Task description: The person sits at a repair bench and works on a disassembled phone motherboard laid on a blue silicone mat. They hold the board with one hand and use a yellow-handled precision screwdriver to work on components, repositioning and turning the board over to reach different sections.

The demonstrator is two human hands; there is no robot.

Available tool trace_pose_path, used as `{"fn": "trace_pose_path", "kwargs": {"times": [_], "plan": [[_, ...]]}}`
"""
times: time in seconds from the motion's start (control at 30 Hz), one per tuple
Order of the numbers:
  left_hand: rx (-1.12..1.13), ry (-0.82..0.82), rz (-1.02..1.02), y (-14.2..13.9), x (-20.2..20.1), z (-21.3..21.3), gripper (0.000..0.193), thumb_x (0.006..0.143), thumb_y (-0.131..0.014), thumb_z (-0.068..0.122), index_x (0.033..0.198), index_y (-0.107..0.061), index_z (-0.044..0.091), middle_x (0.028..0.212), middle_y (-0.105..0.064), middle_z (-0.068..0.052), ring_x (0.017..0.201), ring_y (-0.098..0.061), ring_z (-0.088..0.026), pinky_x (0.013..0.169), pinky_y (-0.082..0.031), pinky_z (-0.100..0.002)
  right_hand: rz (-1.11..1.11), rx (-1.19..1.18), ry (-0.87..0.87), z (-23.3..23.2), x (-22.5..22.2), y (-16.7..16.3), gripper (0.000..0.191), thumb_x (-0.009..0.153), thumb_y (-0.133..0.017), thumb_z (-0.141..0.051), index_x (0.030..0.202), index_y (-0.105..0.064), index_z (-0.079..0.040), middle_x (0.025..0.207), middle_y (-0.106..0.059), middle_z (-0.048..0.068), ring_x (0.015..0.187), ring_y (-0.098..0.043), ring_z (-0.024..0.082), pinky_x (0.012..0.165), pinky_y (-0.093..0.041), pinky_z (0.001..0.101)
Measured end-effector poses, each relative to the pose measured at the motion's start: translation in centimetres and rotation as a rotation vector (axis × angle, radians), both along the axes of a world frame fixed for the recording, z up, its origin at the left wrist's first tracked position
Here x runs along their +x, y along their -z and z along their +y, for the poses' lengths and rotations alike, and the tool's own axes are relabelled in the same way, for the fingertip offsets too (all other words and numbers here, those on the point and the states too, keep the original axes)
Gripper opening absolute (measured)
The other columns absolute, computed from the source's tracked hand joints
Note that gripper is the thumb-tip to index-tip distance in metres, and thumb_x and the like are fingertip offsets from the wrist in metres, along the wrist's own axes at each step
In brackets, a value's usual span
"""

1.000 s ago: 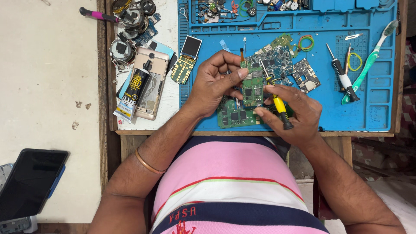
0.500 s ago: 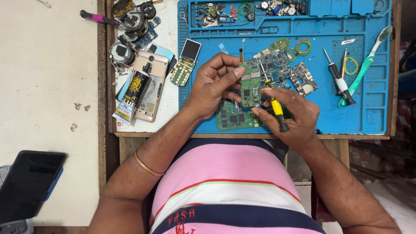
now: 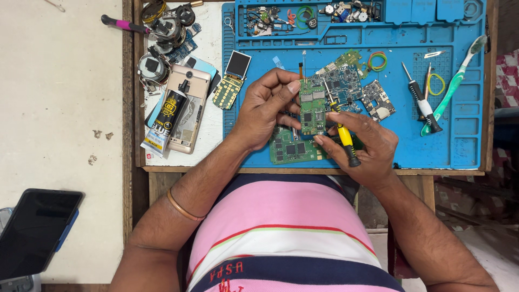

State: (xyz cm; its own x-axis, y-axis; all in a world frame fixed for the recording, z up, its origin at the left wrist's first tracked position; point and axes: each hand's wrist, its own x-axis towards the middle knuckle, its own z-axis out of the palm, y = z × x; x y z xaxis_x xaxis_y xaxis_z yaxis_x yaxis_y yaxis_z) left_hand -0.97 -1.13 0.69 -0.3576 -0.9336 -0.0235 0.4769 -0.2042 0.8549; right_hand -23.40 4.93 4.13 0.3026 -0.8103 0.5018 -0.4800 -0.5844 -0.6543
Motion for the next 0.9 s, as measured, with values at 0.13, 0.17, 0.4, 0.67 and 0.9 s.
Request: {"fn": "trace_pose_path", "kwargs": {"times": [0.13,0.17,0.4,0.67,0.9], "plan": [[0.0,0.003,-0.006,0.09,-0.03,-0.04,0.023,0.109,-0.058,0.022,0.12,-0.062,0.002,0.093,-0.069,-0.006,0.081,-0.072,-0.009,0.062,-0.067,-0.024,-0.003,-0.007,-0.001,0.0,0.0,0.1,0.049,0.085,-0.091,-0.01,0.127,-0.066,-0.004,0.111,-0.075,0.014,0.092,-0.076,0.017,0.078,-0.062,0.0276],[-0.005,0.001,-0.013,0.09,-0.03,-0.05,0.023,0.109,-0.058,0.022,0.12,-0.062,0.002,0.092,-0.069,-0.006,0.081,-0.072,-0.009,0.062,-0.067,-0.024,0.002,-0.013,-0.003,-0.03,0.0,0.12,0.049,0.085,-0.091,-0.011,0.127,-0.066,-0.004,0.111,-0.075,0.014,0.092,-0.076,0.017,0.077,-0.062,0.0276],[-0.008,-0.003,-0.019,0.09,0.0,-0.01,0.021,0.109,-0.058,0.021,0.118,-0.062,0.003,0.092,-0.069,-0.006,0.08,-0.072,-0.009,0.062,-0.067,-0.024,0.012,-0.03,-0.008,-0.11,-0.01,0.1,0.048,0.086,-0.091,-0.012,0.126,-0.066,-0.004,0.11,-0.075,0.015,0.092,-0.076,0.017,0.077,-0.063,0.0277],[0.0,0.001,-0.005,0.11,0.03,-0.07,0.02,0.109,-0.059,0.02,0.119,-0.062,0.002,0.093,-0.069,-0.007,0.081,-0.072,-0.01,0.062,-0.067,-0.024,0.005,-0.029,-0.006,-0.14,0.0,0.12,0.047,0.085,-0.091,-0.012,0.125,-0.067,-0.004,0.109,-0.075,0.015,0.091,-0.076,0.018,0.077,-0.062,0.0283],[0.006,0.012,0.006,-0.07,0.07,-0.11,0.02,0.108,-0.058,0.02,0.117,-0.061,0.002,0.093,-0.07,-0.008,0.08,-0.074,-0.012,0.061,-0.067,-0.025,-0.007,-0.028,-0.008,-0.19,-0.03,0.27,0.048,0.084,-0.092,-0.012,0.124,-0.068,-0.003,0.108,-0.075,0.015,0.092,-0.076,0.019,0.077,-0.063,0.029]]}}
